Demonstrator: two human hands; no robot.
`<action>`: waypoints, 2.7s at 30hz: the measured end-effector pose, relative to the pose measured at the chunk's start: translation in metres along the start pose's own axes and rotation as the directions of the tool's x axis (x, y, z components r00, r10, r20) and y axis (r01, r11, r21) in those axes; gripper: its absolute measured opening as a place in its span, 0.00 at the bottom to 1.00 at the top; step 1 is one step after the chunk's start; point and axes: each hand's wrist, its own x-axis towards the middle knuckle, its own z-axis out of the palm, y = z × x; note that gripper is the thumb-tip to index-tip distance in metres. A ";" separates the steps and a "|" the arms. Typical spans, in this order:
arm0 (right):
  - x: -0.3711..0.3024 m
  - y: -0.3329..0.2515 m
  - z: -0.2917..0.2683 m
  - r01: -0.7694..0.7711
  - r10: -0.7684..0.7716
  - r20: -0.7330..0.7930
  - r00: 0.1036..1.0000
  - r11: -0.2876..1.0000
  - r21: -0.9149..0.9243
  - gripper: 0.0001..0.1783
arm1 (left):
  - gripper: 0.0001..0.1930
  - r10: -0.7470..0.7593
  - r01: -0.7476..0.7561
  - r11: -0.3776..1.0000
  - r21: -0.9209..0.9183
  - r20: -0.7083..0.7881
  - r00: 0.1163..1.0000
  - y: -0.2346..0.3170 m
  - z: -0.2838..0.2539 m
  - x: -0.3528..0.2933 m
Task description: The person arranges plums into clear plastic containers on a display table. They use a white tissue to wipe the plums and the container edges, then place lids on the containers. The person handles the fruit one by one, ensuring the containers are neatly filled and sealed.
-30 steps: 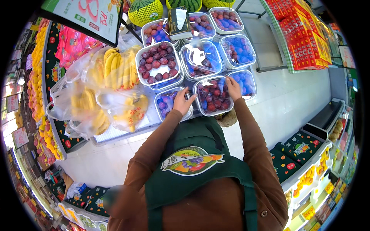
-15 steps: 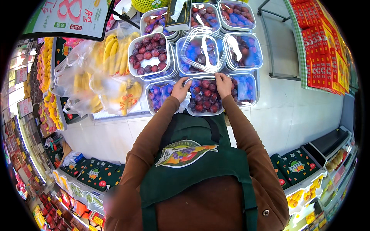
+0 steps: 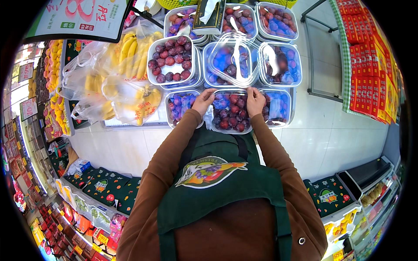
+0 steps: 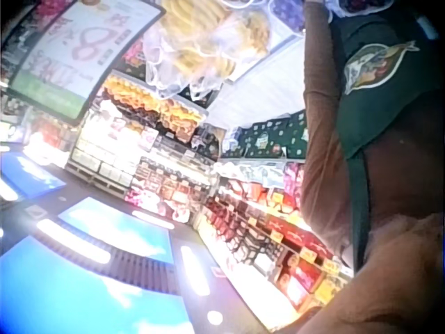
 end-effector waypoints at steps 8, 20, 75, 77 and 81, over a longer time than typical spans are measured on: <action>0.001 -0.002 -0.002 -0.024 0.017 0.047 0.999 0.987 0.160 0.14 | 0.17 -0.018 0.018 1.000 0.010 -0.006 1.000 0.007 0.003 -0.008; 0.012 -0.004 0.000 -0.092 0.082 0.079 0.994 0.986 0.137 0.14 | 0.14 0.027 -0.036 0.987 0.159 0.054 0.998 0.029 -0.008 0.000; -0.031 -0.064 -0.021 0.755 -0.153 0.807 0.570 0.486 -0.441 0.43 | 0.48 0.032 -0.194 0.136 0.971 0.192 0.981 0.064 0.054 -0.072; -0.029 -0.070 -0.024 0.768 -0.144 0.828 0.541 0.486 -0.417 0.42 | 0.47 0.004 -0.255 0.087 0.963 0.256 0.967 0.060 0.053 -0.070; -0.026 -0.069 -0.023 0.800 -0.130 0.849 0.513 0.431 -0.417 0.36 | 0.46 0.003 -0.333 0.009 0.943 0.333 0.943 0.056 0.055 -0.071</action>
